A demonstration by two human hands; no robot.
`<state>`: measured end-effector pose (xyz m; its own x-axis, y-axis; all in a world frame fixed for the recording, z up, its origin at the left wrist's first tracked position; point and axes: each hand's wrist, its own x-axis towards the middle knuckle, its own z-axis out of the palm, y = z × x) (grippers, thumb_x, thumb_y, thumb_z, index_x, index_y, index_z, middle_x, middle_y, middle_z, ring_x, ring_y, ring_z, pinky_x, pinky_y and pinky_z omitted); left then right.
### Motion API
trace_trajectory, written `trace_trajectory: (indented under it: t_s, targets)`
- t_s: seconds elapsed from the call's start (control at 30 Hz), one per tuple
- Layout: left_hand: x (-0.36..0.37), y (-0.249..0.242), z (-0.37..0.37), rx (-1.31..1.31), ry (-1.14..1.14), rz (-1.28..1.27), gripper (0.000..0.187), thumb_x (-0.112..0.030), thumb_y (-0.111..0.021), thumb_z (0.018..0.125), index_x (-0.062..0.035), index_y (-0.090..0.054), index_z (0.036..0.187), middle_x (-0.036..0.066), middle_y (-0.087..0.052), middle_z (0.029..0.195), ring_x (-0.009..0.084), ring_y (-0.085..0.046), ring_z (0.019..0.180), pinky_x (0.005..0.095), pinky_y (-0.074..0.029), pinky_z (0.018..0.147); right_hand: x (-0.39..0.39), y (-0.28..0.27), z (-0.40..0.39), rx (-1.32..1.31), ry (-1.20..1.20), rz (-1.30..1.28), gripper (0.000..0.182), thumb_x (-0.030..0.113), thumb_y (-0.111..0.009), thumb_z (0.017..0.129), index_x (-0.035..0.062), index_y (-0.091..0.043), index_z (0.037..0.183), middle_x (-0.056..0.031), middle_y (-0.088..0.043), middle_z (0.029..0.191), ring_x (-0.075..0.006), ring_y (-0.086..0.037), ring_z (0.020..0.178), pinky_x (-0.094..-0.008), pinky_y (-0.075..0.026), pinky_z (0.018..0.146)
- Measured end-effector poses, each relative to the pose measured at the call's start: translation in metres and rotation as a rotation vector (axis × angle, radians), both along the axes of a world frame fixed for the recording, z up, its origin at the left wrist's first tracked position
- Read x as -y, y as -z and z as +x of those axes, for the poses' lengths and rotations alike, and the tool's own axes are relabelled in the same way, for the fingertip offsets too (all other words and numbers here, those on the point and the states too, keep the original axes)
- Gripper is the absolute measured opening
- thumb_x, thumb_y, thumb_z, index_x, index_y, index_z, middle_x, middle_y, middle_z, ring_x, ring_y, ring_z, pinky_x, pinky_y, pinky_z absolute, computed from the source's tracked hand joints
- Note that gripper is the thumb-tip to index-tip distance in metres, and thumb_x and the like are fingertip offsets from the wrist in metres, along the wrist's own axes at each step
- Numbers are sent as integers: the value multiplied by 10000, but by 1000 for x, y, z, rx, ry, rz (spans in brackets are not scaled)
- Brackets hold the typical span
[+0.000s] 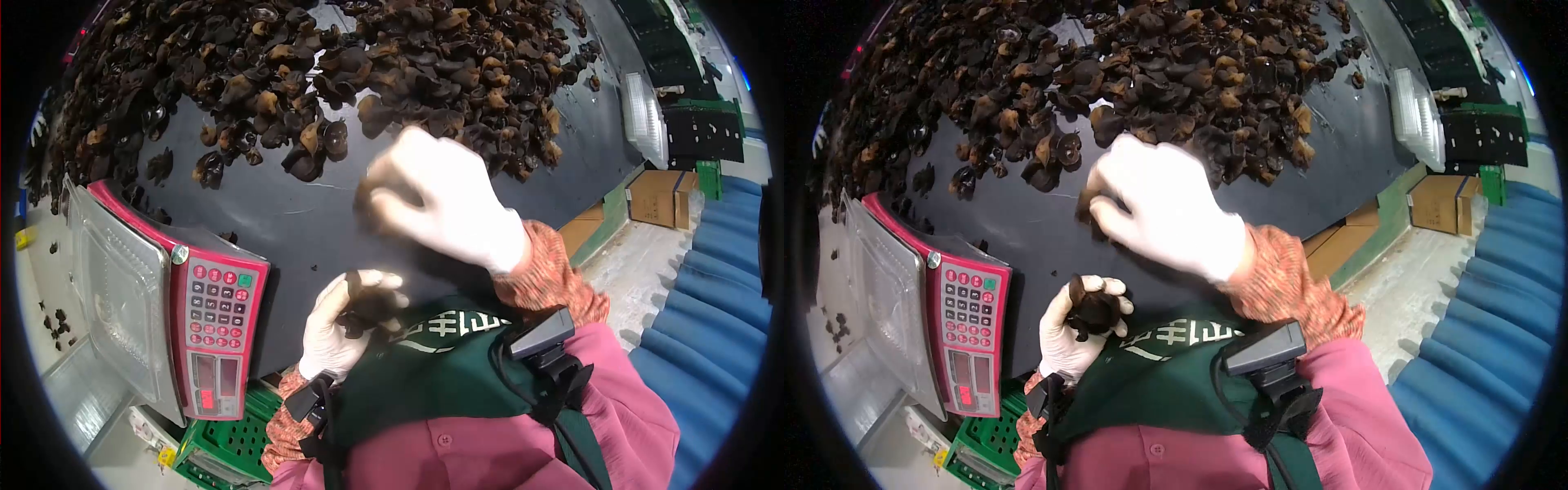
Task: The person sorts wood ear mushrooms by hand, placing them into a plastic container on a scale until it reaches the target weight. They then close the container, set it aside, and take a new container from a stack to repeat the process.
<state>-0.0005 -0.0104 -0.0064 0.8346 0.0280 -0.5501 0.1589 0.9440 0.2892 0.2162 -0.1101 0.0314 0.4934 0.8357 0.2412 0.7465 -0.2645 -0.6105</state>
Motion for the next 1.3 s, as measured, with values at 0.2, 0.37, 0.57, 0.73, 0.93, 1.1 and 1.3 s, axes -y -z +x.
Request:
trace_trajectory:
  t_s: [0.2,0.37,0.57,0.73,0.93,1.1,1.3]
  targets:
    - [-7,-2,17,-47,-124,-246,406,-435,-599,975,-116,-673,1214,122,-677,1232,333,-659,1113,478,-585,740,13,-29,-22,-197,-262,18,224,203,-757,819,133,-698,1023,-32,-644,869,-215,-622,756,-341,-452,673]
    - [-4,3,11,3,-66,-360,312,-440,-582,990,-185,-682,1140,84,-663,1217,283,-658,1030,355,-547,586,-29,15,39,610,152,-121,131,173,-718,762,112,-657,860,-60,-571,862,-253,-571,860,-386,-426,756]
    - [-2,-9,15,-127,-96,-269,302,-420,-565,1000,-178,-676,1144,89,-643,1207,249,-629,927,289,-484,474,-18,9,41,359,137,21,117,167,-717,808,94,-679,891,-50,-589,889,-256,-571,877,-388,-426,778]
    - [-10,-11,25,-12,-104,-376,331,-370,-515,1033,-154,-681,1220,138,-605,1328,237,-597,846,248,-411,402,3,-29,16,-652,211,15,122,128,-684,845,73,-696,953,-82,-635,833,-271,-635,796,-356,-511,698]
    - [-10,-24,25,14,-218,-117,365,-399,-529,1028,-115,-661,1215,122,-654,1099,234,-583,770,254,-391,418,12,-26,-29,90,-278,-136,166,252,-687,861,117,-691,958,-49,-600,813,-251,-603,786,-387,-465,719]
    - [-15,-49,21,-100,-180,247,331,-412,-475,1052,-126,-617,1139,50,-655,996,131,-581,684,230,-350,424,-6,-50,-36,-8,-229,-276,273,386,-669,852,122,-735,830,-88,-640,731,-291,-639,716,-411,-480,654]
    - [-88,-53,5,200,-247,158,469,-504,-544,994,-86,-661,1173,85,-699,1064,175,-577,783,344,-514,703,-7,-31,-38,111,-90,154,352,417,-641,920,86,-615,803,-77,-564,786,-280,-587,807,-392,-456,735]
